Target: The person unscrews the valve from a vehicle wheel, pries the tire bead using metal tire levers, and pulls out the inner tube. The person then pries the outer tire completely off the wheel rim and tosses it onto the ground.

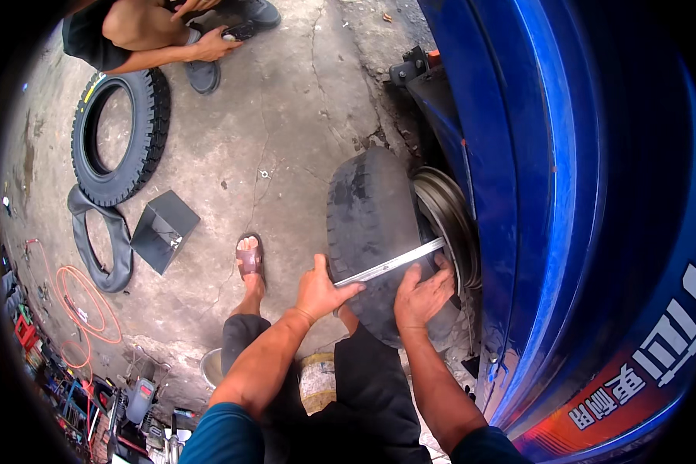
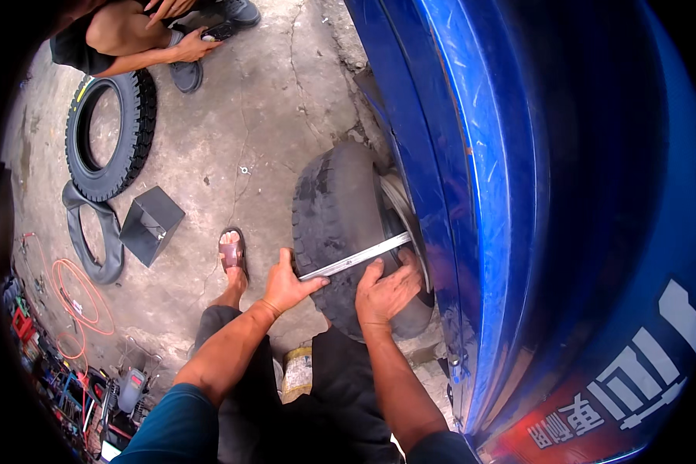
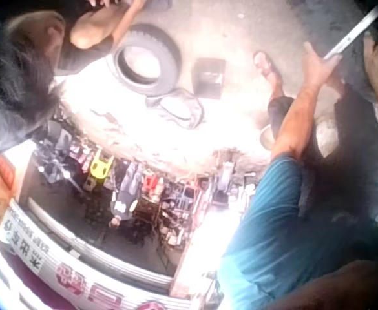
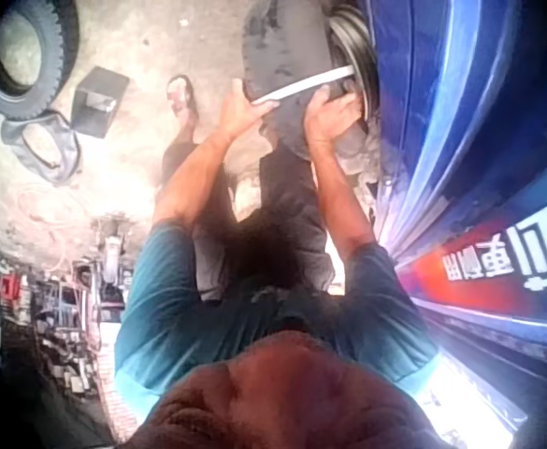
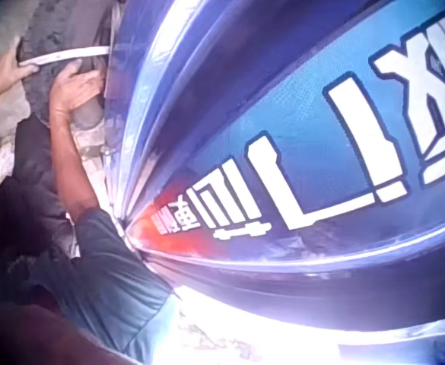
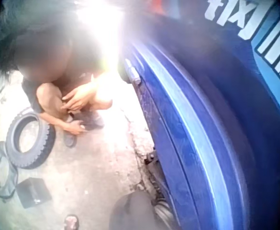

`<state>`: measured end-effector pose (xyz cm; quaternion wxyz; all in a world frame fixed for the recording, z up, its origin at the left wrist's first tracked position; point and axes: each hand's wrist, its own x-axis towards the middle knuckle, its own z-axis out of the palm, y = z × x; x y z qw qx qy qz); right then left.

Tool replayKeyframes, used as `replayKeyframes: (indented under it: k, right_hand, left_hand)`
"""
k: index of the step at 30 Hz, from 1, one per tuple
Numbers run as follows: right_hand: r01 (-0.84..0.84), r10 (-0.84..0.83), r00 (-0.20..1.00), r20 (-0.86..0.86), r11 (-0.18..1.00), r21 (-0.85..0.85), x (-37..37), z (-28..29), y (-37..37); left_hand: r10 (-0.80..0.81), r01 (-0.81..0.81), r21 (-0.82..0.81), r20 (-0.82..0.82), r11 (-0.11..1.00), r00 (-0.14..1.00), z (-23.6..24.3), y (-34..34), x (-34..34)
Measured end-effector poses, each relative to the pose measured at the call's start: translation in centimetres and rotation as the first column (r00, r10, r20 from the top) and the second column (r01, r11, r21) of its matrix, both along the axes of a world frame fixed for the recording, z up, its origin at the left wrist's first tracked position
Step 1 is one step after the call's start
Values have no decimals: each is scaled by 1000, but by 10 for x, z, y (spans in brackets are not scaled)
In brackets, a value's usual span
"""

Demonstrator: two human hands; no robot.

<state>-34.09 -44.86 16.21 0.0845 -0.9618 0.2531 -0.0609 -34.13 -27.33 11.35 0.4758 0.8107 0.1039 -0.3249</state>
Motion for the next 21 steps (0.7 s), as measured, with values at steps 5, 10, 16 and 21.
replayKeyframes:
  k: [5,10,16,21]
  right_hand:
    - [16,-18,999,-51,999,-34,-4,-8,-1]
    - [-22,15,998,-65,994,-110,-6,-11,4]
    - [34,-7,975,-222,992,121,-9,-3,-13]
    - [82,-21,963,-267,972,219,-11,12,-21]
  left_hand:
    - [48,-48,-17,27,999,998,-9,-3,-5]
    - [71,-69,-26,90,997,993,-9,0,-5]
    - [-164,136,268,83,954,983,68,4,12]
    - [-477,405,289,252,868,842,152,-8,80]
